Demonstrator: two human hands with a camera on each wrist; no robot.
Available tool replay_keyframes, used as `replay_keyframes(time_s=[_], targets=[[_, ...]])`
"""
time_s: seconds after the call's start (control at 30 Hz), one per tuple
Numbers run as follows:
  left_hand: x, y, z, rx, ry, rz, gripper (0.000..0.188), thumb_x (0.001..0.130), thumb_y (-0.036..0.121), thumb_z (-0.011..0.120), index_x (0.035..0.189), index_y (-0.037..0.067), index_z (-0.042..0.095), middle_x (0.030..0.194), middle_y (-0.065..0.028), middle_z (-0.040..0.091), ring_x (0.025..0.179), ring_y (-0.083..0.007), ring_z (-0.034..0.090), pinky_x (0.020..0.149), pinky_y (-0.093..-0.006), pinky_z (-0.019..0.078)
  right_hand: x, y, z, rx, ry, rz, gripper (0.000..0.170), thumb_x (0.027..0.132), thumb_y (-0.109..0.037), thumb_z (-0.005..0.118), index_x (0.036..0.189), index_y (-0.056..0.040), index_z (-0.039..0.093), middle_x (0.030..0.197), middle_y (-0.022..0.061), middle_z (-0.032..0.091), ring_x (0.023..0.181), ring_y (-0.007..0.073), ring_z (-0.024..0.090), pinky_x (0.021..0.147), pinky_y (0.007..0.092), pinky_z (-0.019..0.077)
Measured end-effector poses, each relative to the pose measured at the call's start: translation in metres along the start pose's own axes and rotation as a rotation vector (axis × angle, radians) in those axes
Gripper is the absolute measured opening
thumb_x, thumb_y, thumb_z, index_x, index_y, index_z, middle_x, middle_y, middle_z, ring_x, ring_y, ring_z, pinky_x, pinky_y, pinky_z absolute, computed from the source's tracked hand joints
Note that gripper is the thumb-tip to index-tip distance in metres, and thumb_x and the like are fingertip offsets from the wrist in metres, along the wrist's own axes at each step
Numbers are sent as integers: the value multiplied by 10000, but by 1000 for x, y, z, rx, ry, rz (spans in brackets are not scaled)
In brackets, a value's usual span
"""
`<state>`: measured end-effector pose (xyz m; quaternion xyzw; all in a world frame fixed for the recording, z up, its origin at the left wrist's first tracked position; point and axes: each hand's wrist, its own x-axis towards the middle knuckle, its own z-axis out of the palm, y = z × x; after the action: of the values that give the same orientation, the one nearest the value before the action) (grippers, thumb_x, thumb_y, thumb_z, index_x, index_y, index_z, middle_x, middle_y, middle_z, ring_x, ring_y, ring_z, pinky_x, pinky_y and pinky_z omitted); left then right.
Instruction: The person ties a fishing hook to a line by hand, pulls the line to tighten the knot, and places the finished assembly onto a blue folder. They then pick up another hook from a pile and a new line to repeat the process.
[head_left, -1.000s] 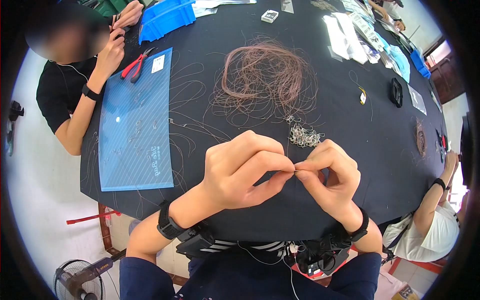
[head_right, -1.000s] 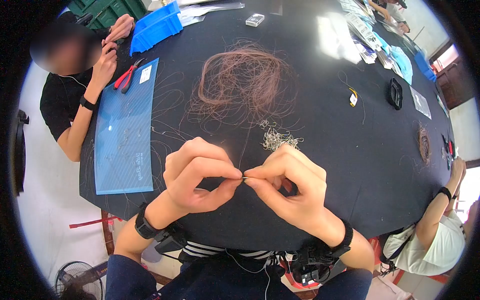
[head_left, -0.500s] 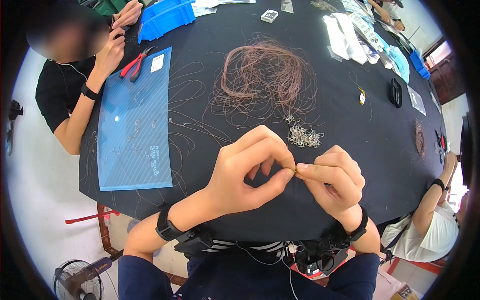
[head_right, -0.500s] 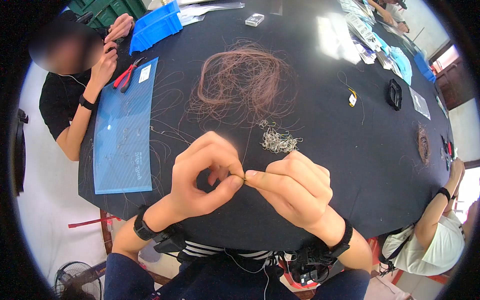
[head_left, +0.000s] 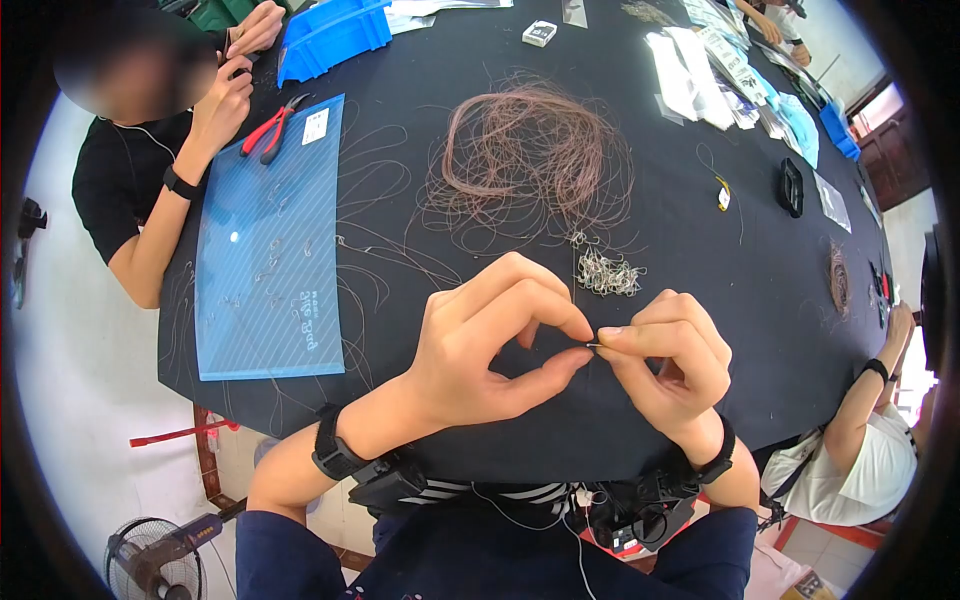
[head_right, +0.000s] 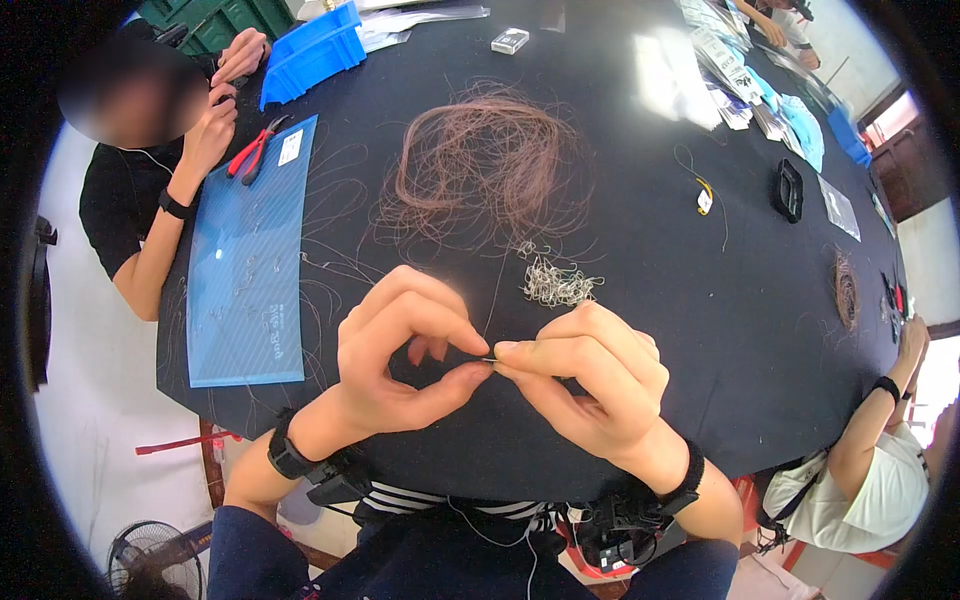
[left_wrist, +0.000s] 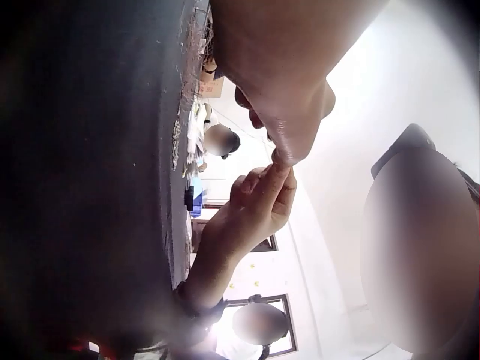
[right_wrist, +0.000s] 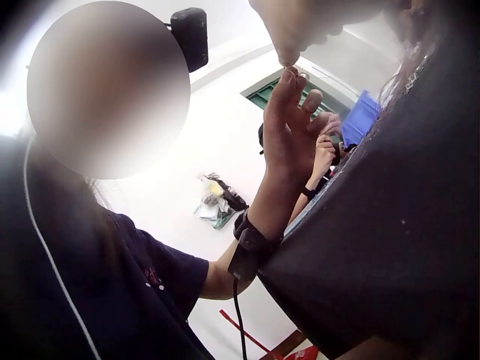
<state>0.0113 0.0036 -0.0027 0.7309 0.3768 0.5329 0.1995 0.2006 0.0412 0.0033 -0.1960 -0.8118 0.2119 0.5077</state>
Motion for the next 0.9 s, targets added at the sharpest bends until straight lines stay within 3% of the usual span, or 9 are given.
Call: replay_keyframes(time_s=[0.27,0.43,0.63,0.73,0.83,0.9], targets=[[0,-2,-1,79,2,55,201,673,16,760,842,71,666,813,-28,587,545,-45,478,448,-182,358,0,0,0,-19,-23,11,258,617,48,786,850,-28,706,677,42,586,544,131,552,452,235,391],[0,0,-1,38,-17,-5,229,682,32,765,881,70,660,852,-32,589,548,-44,478,446,-182,354,1,3,1,1,-19,-4,251,632,60,773,854,-31,702,680,42,591,550,125,549,454,229,387],[1,1,-1,59,-31,-32,257,685,59,781,910,68,657,871,-33,588,549,-48,472,448,-184,356,2,-2,-1,32,-13,105,218,669,79,739,851,-33,696,709,44,611,554,107,534,461,229,392],[0,-1,-1,62,-35,-19,227,690,60,778,887,78,666,864,-33,591,548,-48,477,445,-179,355,1,-3,-2,54,-70,103,166,717,112,673,839,3,645,724,59,577,576,101,478,504,220,326],[-1,1,-1,67,-55,-21,208,672,47,779,847,98,680,873,-24,600,567,-68,505,459,-189,376,3,0,-4,77,-25,152,190,684,86,717,833,-28,687,708,31,598,546,92,491,461,214,337],[0,2,-1,62,-113,19,190,656,51,779,810,115,687,905,-19,616,634,-101,538,519,-217,415,4,8,-9,122,117,268,96,785,50,655,853,-15,636,717,7,556,544,57,434,485,188,315]])
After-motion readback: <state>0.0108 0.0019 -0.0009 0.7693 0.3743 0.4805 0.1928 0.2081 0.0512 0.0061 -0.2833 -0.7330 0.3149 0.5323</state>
